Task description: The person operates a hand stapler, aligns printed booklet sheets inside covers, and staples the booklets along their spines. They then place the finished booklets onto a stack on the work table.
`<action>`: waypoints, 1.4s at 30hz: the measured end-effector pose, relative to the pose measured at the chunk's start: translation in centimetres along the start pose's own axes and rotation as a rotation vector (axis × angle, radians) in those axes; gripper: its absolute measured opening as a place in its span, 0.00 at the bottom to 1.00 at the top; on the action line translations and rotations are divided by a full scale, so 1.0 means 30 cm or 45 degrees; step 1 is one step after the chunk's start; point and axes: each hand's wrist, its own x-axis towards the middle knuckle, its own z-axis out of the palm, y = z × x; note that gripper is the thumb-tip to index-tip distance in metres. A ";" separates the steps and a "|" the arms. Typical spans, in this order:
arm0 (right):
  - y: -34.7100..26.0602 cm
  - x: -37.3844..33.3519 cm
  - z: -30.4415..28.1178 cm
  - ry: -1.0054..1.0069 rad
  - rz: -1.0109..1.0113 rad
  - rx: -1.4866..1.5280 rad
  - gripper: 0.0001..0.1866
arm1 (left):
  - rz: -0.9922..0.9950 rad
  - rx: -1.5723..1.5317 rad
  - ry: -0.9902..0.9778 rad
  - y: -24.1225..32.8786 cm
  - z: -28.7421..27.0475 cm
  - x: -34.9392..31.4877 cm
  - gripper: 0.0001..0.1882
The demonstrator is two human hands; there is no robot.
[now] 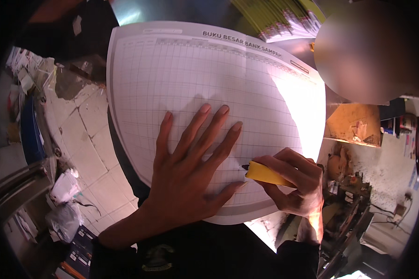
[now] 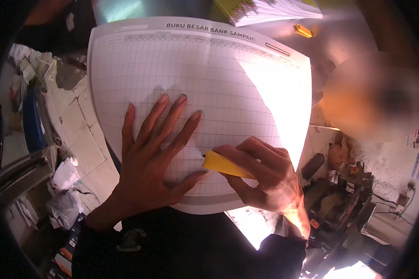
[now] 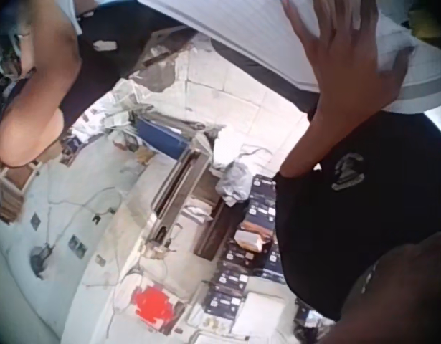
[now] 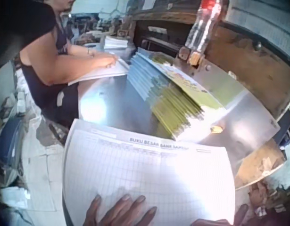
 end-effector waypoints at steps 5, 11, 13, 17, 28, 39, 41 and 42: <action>-0.001 0.016 -0.008 -0.141 -0.004 -0.074 0.27 | -0.034 -0.113 0.035 0.003 0.002 0.002 0.40; 0.020 0.016 -0.001 -0.145 -0.054 -0.115 0.27 | -0.049 -0.171 0.059 -0.004 0.018 -0.003 0.38; 0.013 0.023 -0.007 -0.162 -0.056 -0.143 0.27 | -0.051 -0.179 0.059 -0.004 0.018 -0.001 0.38; 0.003 0.029 -0.006 -0.210 -0.057 -0.214 0.27 | -0.052 -0.174 0.072 -0.004 0.028 0.001 0.38; -0.018 0.031 0.014 -0.147 0.091 -0.117 0.23 | -0.052 -0.159 0.045 -0.005 0.028 0.002 0.39; 0.013 0.013 0.025 -0.145 -0.277 -0.366 0.23 | -0.058 -0.142 0.034 -0.008 0.024 -0.002 0.38; -0.006 0.027 0.018 -0.192 -0.152 -0.297 0.23 | -0.060 -0.144 0.026 -0.008 0.022 -0.003 0.37; -0.018 0.031 0.017 -0.182 -0.055 -0.246 0.22 | -0.057 -0.151 0.019 -0.007 0.020 -0.002 0.37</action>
